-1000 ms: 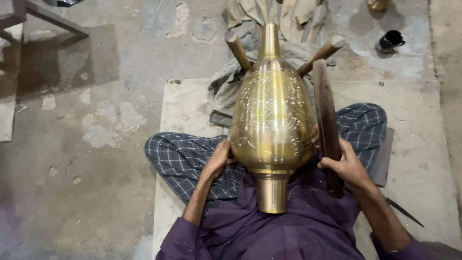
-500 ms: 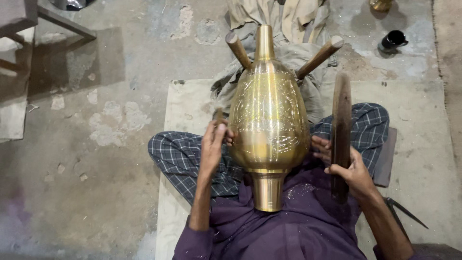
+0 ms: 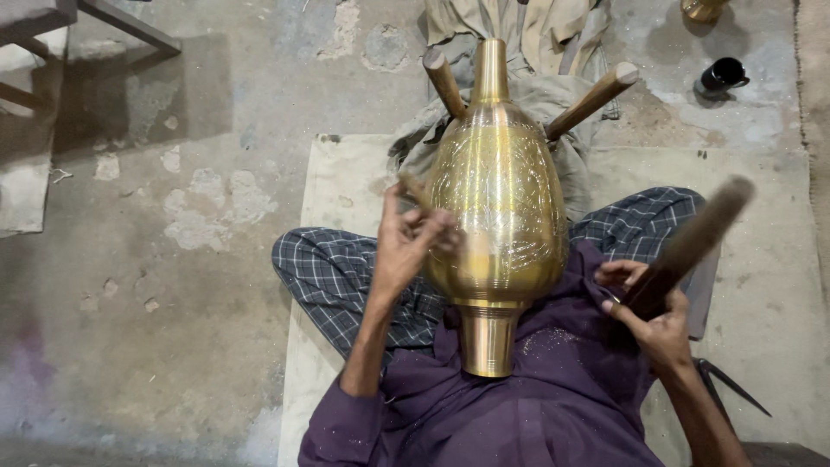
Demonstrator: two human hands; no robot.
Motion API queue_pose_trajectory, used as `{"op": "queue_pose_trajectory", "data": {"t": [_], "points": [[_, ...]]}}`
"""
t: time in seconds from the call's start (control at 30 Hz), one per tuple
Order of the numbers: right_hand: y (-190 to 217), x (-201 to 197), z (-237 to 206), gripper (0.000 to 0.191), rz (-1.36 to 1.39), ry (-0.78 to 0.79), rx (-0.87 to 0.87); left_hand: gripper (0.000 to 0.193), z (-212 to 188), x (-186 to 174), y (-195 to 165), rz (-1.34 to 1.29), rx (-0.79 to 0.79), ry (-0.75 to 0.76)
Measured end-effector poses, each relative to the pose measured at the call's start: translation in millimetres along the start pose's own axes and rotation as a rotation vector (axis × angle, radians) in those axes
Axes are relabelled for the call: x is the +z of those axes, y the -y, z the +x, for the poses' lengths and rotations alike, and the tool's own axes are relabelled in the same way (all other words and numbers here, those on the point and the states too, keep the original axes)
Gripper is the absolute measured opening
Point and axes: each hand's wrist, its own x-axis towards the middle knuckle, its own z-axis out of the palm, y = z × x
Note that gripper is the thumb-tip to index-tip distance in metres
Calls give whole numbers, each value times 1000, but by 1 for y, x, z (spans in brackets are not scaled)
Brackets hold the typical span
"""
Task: The person sits cross-legged on the floor with a large brass vessel resting on their lap. They hold a small punch against the vessel's surface and repeatedly strike it with a wooden mallet, working the surface in sections to engrave a decorative pattern, repositioning the punch as they go.
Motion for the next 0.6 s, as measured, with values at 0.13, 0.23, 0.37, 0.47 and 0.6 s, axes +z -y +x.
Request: {"op": "queue_pose_trajectory", "data": {"t": [0.13,0.23,0.37,0.47,0.6], "points": [[-26,-8,1,23,76,90,137,72,5,15,-9,83,107,167],[-28,-15,8,32,-112,137,343,75,10,21,-16,187,64,190],[0,-26,24,68,-303,102,493,80,19,27,-21,295,75,155],[29,-32,37,78,-323,112,259,74,19,27,-19,251,130,230],[59,-34,57,85,-525,200,95,66,23,27,-12,390,175,279]]}}
